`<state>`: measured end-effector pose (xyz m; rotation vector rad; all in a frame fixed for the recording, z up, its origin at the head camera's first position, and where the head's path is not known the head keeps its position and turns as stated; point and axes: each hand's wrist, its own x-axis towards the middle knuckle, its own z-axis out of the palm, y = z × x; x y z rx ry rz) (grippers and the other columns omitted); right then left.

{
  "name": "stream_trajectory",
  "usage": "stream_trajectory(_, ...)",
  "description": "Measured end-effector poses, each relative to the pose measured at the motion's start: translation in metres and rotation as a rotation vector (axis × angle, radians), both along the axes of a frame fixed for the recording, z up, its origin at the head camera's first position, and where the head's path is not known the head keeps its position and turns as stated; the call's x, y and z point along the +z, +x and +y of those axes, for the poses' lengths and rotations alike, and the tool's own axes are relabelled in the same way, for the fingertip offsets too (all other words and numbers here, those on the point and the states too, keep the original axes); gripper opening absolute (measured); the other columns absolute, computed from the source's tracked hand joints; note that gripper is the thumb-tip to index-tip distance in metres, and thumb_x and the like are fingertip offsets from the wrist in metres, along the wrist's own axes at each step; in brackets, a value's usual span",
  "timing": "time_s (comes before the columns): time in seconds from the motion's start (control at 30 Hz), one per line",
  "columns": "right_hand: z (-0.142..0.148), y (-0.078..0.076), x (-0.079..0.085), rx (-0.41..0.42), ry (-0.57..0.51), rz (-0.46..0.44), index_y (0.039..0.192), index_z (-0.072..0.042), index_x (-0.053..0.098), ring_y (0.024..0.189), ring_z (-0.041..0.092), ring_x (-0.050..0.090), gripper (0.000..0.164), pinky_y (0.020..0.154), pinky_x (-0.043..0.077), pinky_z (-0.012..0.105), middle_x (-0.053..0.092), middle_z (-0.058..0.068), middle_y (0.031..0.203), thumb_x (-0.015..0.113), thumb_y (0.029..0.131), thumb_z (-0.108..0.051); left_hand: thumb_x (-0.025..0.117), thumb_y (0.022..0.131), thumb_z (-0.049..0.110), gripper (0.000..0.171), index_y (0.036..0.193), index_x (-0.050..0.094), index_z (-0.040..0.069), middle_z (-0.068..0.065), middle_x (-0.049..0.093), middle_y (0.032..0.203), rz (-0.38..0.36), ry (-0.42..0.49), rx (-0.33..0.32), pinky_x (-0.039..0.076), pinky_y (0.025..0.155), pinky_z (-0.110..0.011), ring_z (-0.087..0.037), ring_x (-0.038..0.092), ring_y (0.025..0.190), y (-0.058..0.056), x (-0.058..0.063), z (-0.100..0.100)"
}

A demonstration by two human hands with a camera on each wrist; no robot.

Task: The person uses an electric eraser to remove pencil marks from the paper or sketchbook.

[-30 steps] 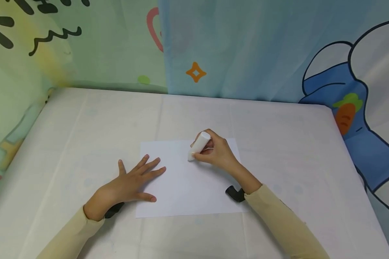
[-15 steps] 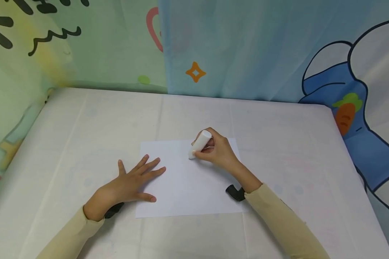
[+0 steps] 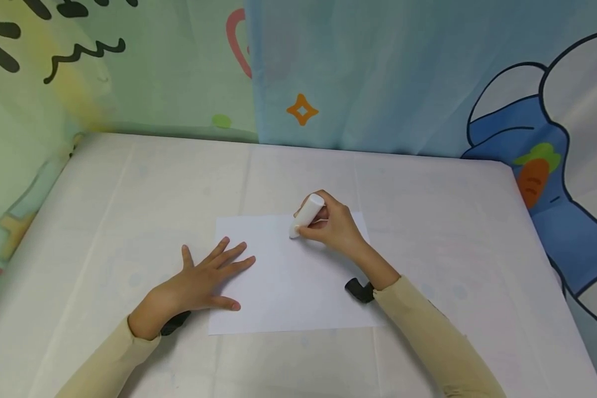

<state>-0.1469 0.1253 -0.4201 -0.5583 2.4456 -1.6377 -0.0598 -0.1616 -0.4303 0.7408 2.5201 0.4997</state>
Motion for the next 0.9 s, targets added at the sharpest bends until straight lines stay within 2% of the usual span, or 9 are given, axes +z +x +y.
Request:
stream_trajectory(0.37, 0.000, -0.007, -0.002, -0.014, -0.042, 0.014, 0.107, 0.010, 0.052, 0.084, -0.003, 0.067, 0.044, 0.071, 0.056, 0.021, 0.065, 0.030, 0.105, 0.076, 0.071, 0.017, 0.072, 0.082, 0.049, 0.084, 0.153, 0.034, 0.024, -0.002, 0.016, 0.164, 0.007, 0.005, -0.002, -0.003, 0.093, -0.085, -0.032, 0.003, 0.151, 0.000, 0.001, 0.000)
stream_trajectory(0.9, -0.003, -0.015, -0.003, -0.029, -0.030, 0.025, 0.109, 0.011, 0.051, 0.083, -0.005, 0.066, 0.046, 0.070, 0.056, 0.019, 0.065, 0.031, 0.107, 0.075, 0.071, 0.017, 0.073, 0.082, 0.048, 0.083, 0.153, 0.035, 0.023, -0.003, 0.017, 0.163, 0.011, 0.006, 0.000, -0.003, 0.093, -0.086, -0.032, 0.004, 0.150, 0.000, 0.001, 0.000)
